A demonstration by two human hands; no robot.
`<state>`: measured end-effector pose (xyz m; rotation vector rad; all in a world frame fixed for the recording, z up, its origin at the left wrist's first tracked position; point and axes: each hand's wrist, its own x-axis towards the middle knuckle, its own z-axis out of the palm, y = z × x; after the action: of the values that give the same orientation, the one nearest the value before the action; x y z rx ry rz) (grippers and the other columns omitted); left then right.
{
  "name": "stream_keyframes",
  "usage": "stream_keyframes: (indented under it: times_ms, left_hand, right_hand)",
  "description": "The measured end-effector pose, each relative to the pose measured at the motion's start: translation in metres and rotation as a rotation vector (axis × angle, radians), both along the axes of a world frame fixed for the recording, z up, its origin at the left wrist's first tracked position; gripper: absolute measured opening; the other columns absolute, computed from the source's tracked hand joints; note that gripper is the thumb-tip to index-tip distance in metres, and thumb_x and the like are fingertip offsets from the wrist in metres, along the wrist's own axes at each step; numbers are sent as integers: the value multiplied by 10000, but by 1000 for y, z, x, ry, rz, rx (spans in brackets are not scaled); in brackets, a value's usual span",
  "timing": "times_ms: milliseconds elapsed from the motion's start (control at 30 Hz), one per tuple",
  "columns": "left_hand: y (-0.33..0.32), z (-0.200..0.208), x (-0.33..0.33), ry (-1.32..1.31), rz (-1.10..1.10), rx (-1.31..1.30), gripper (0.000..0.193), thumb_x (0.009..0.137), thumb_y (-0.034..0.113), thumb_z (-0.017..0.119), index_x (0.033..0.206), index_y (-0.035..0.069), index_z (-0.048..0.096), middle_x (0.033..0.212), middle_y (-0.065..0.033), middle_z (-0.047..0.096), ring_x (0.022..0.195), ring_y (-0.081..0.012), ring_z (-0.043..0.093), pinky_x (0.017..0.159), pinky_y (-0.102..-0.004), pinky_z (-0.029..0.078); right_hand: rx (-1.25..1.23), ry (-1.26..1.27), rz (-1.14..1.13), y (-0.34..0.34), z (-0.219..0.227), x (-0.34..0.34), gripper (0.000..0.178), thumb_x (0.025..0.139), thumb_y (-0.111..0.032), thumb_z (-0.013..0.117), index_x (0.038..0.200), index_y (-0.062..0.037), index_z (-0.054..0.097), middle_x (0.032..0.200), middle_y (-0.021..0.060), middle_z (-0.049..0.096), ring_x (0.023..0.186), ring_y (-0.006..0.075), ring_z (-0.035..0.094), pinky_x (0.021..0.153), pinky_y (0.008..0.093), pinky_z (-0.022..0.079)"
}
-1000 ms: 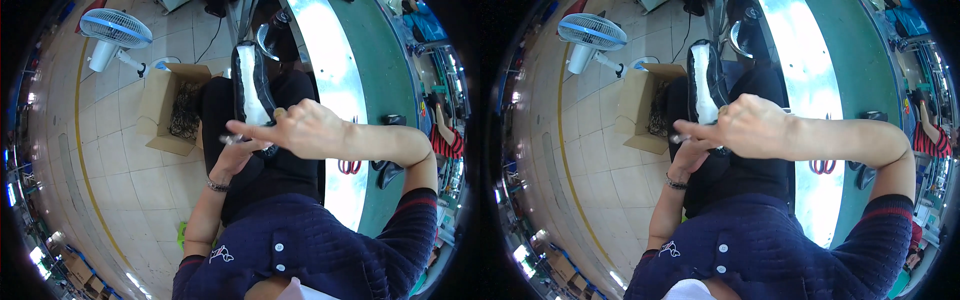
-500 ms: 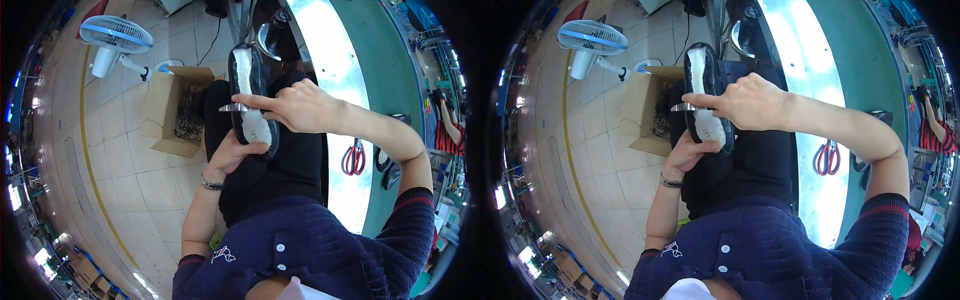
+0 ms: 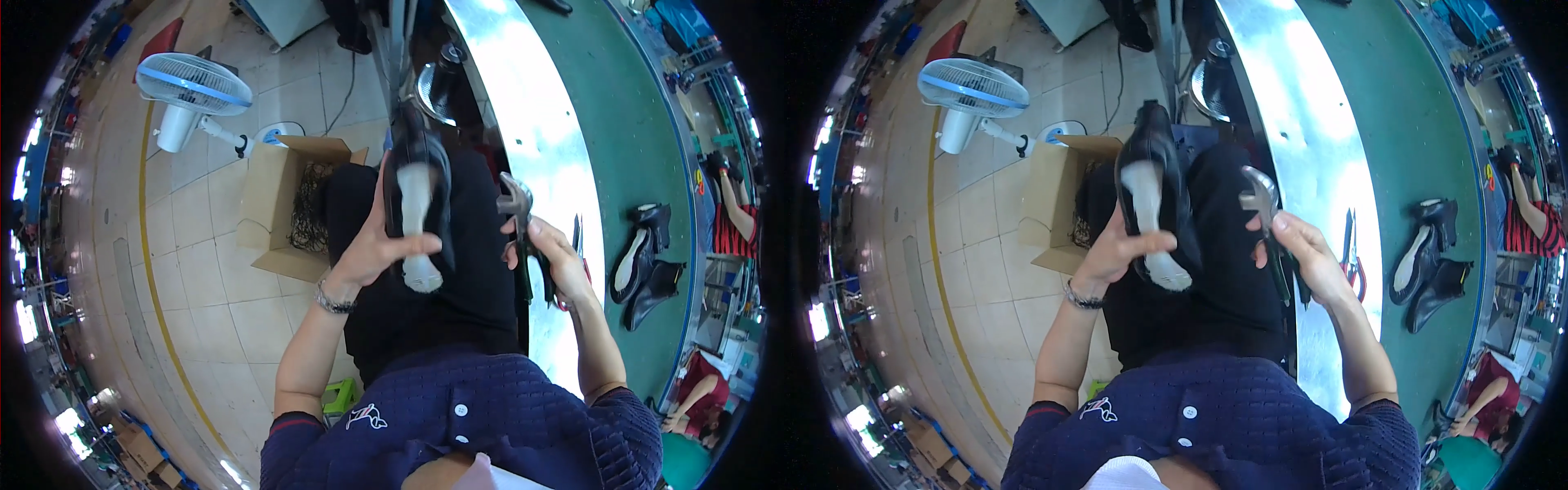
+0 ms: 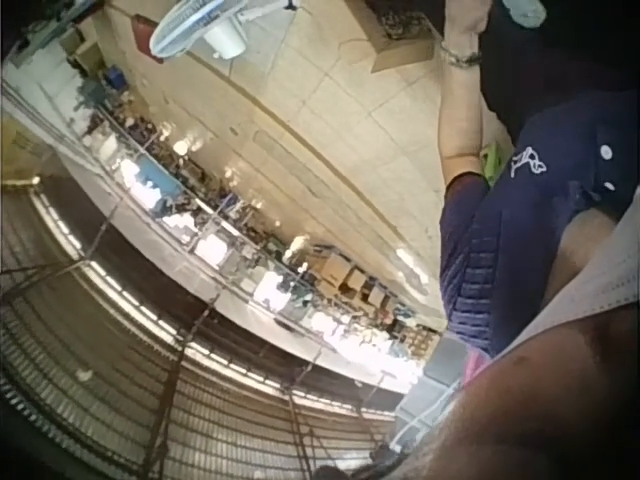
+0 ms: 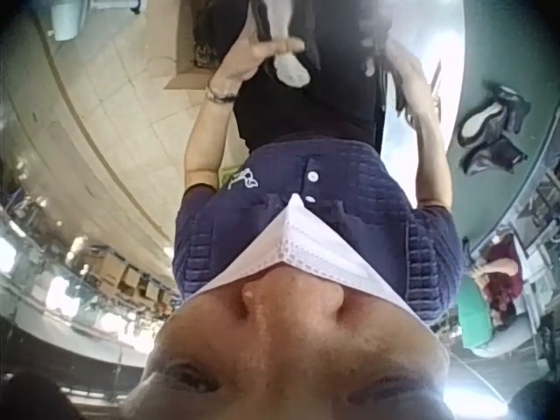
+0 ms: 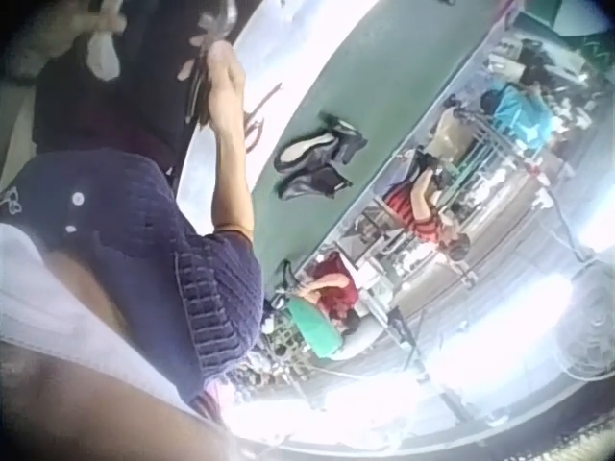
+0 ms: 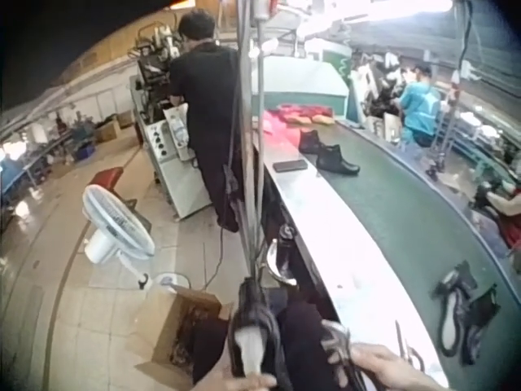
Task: Manually assemble and trim components of a black boot using hand tools.
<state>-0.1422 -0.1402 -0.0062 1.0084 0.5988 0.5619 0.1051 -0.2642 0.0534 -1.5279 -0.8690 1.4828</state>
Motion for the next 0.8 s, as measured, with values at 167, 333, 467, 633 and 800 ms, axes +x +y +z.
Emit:
stream_keyframes:
  times_ms: [167, 333, 467, 633, 800]
  left_hand:
    - [-30, -37, 8, -85, -67, 219, 1443, 600, 47, 893, 1506, 227, -216, 1522, -121, 248, 1392, -232, 293, 1143, -368, 238]
    - [-42, -66, 0, -42, -112, 234, 1557, 510, 162, 959, 1492, 226, -248, 1512, -130, 264, 1393, -246, 290, 1157, -376, 204]
    - [-31, -41, 3, -161, -70, -14, 1343, 609, 443, 895, 1524, 149, -43, 1426, -133, 335, 1331, -221, 338, 1129, -351, 234]
    - [-34, -22, 25, 40, 167, -72, 746, 805, 548, 724, 1258, 101, 336, 1085, -45, 454, 983, -113, 462, 901, -268, 406]
    - [-49, -5, 39, 60, 288, -72, 416, 893, 392, 668, 1083, 85, 461, 870, 23, 486, 753, -45, 442, 674, -215, 399]
  right_hand:
    - [-148, 312, 130, -15, -4, 0, 249, 818, -56, 722, 1019, -38, 576, 915, 119, 692, 791, 142, 647, 730, 276, 499]
    - [-229, 339, 331, -13, -9, -10, 341, 970, -326, 581, 1002, 10, 635, 714, 30, 613, 648, 95, 581, 610, 239, 447]
    - [-255, 277, 418, -11, -11, -15, 420, 984, -399, 537, 958, 2, 657, 665, 9, 578, 617, 77, 555, 595, 226, 441]
    - [-316, 234, 469, -7, -11, -26, 484, 992, -443, 500, 860, -8, 667, 623, -5, 562, 564, 76, 541, 546, 228, 435]
    - [-366, 236, 612, 1, -4, -22, 579, 997, -465, 470, 610, -43, 554, 539, 9, 523, 469, 100, 521, 494, 251, 428]
